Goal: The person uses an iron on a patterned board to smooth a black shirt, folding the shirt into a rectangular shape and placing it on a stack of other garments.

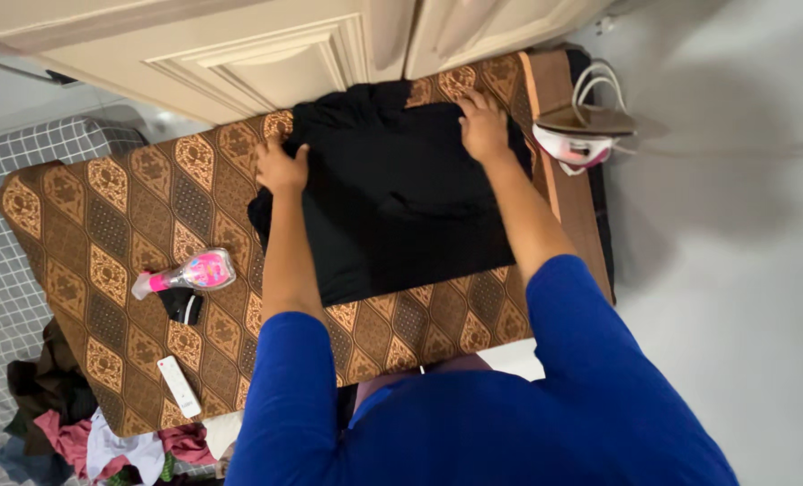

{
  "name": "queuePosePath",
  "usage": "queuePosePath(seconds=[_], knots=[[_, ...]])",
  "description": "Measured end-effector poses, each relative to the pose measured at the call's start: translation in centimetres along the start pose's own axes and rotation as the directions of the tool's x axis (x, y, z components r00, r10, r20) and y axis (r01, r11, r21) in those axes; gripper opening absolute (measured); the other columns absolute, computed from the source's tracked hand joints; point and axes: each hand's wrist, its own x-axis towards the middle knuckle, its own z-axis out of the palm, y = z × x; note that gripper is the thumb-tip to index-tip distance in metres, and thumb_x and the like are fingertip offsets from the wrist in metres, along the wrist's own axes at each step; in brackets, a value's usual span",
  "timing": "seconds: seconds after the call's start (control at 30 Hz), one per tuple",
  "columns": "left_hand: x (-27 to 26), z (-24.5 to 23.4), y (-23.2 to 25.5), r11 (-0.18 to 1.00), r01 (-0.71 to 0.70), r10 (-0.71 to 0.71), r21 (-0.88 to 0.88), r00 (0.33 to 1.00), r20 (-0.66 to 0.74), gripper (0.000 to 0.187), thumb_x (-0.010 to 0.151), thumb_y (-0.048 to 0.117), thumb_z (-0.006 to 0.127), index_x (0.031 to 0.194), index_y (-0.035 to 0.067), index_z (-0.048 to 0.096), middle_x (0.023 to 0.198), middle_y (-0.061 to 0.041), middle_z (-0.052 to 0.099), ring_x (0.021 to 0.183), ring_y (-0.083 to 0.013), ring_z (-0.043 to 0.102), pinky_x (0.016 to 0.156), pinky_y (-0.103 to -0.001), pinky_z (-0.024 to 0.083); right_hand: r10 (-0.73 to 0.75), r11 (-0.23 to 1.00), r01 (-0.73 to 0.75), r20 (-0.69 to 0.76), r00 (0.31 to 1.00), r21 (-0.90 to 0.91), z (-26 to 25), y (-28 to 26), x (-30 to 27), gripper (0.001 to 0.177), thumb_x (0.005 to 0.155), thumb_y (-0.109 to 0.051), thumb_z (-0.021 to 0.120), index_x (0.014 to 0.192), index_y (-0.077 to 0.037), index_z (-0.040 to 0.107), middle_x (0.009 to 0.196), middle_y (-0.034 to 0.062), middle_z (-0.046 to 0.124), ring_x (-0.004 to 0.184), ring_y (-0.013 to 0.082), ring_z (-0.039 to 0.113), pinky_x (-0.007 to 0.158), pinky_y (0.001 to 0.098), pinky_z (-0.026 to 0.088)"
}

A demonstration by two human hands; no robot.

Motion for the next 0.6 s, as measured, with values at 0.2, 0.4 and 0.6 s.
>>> queuePosePath(seconds=[0.2, 0.4, 0.6], knots=[[4.4, 0.7, 0.6, 0.989, -0.059, 0.079, -0.133, 0.986, 0.149, 0.057, 0.091, 0.051, 0.078, 0.125, 0.006, 0.065, 0.121, -0.015, 0.066, 0.112, -0.0323, 0.06, 0.098, -0.056, 0.038, 0.29, 0.943, -0.333, 0.481, 0.827, 0.004, 0.5, 1.9, 1.6, 0.054, 0.085, -0.02, 0.081, 0.135, -0.013, 0.061, 0.12, 0.0176, 0.061, 0.117, 0.0398, 0.055, 0.102, 0.056, 0.04], [0.1, -4.5, -1.1, 0.787, -0.086, 0.255, -0.61, 0.947, 0.196, 0.036, 0.098, 0.034, 0.071, 0.108, 0.0, 0.074, 0.094, -0.004, 0.073, 0.084, -0.0126, 0.061, 0.079, -0.029, 0.052, -0.039, 0.998, 0.033, 0.123, 0.992, 0.052, -3.8, 1.9, -2.7, 0.028, 0.079, -0.01, 0.082, 0.103, -0.009, 0.067, 0.109, 0.0113, 0.06, 0.11, 0.0369, 0.056, 0.091, 0.0491, 0.047], [-10.4, -4.0, -10.5, 0.841, -0.264, 0.359, -0.472, 0.925, 0.122, 0.044, 0.103, 0.033, 0.078, 0.095, -0.008, 0.063, 0.09, -0.014, 0.062, 0.084, -0.02, 0.055, 0.082, -0.036, 0.05, 0.018, 0.999, -0.022, 0.105, 0.994, 0.041, -7.6, 0.3, -14.7, 0.023, 0.081, -0.002, 0.072, 0.102, -0.008, 0.065, 0.111, 0.0131, 0.059, 0.109, 0.0369, 0.055, 0.092, 0.0493, 0.045]])
